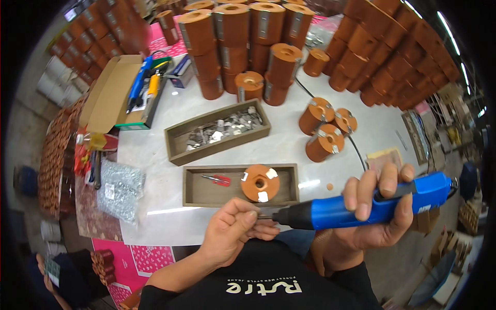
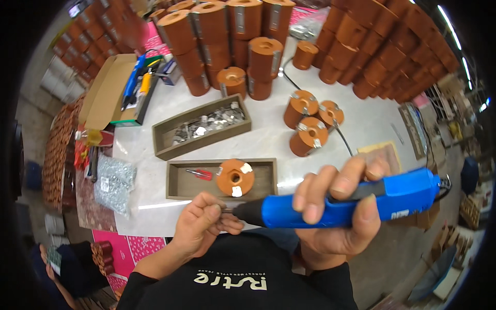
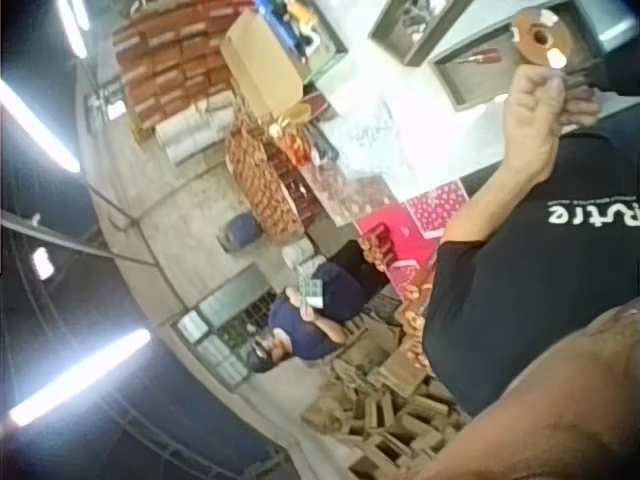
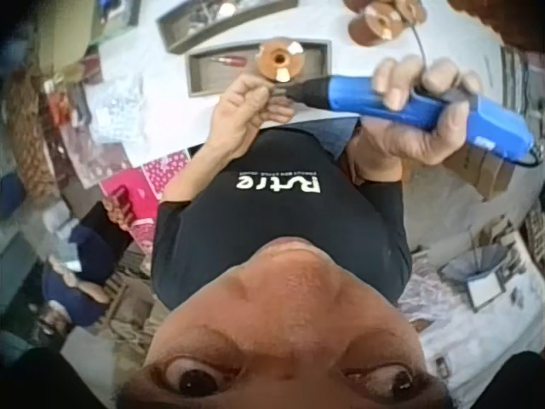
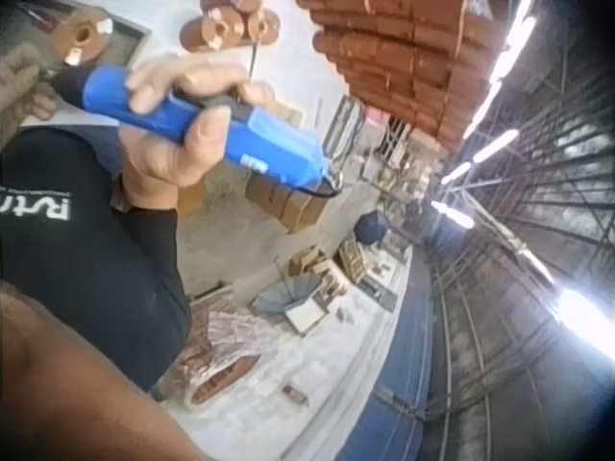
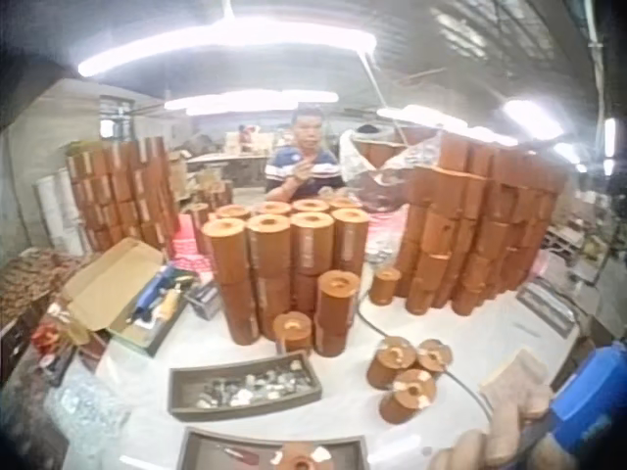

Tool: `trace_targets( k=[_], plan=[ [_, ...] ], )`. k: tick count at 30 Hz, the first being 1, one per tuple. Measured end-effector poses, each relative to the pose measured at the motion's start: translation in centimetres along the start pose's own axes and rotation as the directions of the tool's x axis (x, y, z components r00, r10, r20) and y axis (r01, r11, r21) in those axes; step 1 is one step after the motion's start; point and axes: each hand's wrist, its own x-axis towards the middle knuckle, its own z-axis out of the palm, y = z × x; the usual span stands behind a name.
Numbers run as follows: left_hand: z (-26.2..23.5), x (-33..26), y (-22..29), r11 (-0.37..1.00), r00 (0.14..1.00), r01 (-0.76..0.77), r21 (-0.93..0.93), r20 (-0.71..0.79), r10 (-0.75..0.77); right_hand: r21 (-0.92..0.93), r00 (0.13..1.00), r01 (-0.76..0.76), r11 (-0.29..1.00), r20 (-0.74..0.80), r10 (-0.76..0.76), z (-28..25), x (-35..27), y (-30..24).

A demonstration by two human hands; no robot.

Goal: Attaching metal plates to wooden cylinders using an electric screwdriver.

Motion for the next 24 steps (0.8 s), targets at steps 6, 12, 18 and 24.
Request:
trace_targets(
  k=[6, 12, 18, 24],
  plan=[
    [-0.3, -0.1, -0.4, 0.998, 0.999, -0.016, 0.057, -0.037, 0.018, -0.010, 0.999, 0.009, 1.000, -0.051, -0.009, -0.8, 0.0, 0.8],
    [-0.2, 0.4, -0.9, 0.978, 0.990, -0.082, 0.194, -0.095, 0.102, 0.029, 0.996, 0.022, 0.999, -0.081, -0.019, -0.9, 0.4, 1.3],
    [0.2, 0.5, -0.5, 0.932, 0.988, -0.126, 0.340, -0.041, 0.149, 0.075, 0.993, 0.026, 0.997, -0.115, -0.017, -1.8, 0.5, 1.0],
    [0.9, 1.2, 0.9, 0.369, 0.827, -0.382, 0.847, 0.136, 0.545, 0.104, 0.996, -0.004, 0.995, -0.093, 0.014, -3.4, 0.9, -0.4]
  ],
)
